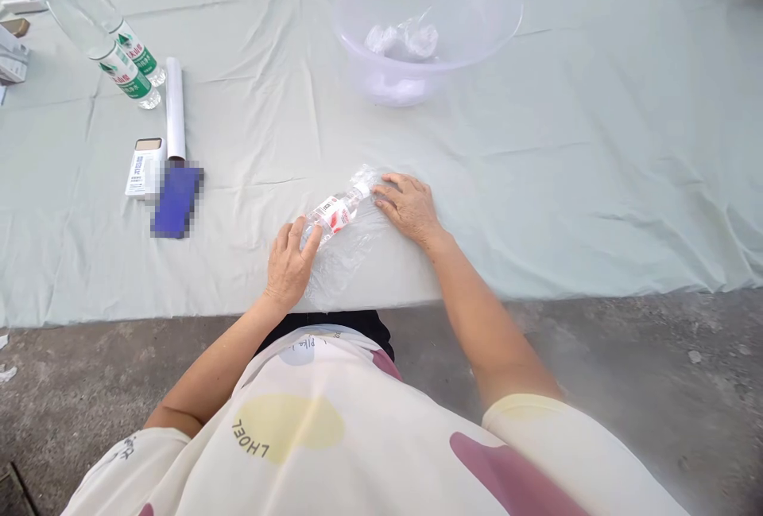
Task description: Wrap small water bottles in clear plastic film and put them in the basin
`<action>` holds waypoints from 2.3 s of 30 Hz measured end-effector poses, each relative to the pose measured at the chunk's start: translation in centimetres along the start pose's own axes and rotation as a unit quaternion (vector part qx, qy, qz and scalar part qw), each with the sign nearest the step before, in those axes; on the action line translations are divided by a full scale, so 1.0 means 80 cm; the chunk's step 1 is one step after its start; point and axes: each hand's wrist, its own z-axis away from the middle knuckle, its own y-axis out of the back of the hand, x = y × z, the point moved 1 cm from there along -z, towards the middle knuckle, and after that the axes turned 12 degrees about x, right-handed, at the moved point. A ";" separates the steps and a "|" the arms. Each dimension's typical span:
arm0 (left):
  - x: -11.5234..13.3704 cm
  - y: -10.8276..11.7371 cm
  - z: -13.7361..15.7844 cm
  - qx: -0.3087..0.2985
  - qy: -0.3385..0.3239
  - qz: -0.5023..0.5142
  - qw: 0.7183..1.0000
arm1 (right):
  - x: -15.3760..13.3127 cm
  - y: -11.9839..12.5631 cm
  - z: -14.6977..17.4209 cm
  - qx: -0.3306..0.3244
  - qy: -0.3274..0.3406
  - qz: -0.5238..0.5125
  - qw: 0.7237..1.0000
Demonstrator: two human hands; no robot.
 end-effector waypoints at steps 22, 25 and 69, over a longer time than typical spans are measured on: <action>0.105 0.032 0.056 -0.154 -0.188 0.133 0.961 | -0.077 0.023 0.075 0.170 -0.124 -0.150 0.966; 0.095 0.038 0.053 -0.107 -0.167 0.247 0.949 | -0.072 0.006 0.087 0.171 -0.161 -0.199 0.951; 0.026 -0.024 -0.076 -0.210 0.442 0.821 0.294 | -0.177 0.108 -0.010 0.377 -0.073 -0.482 0.787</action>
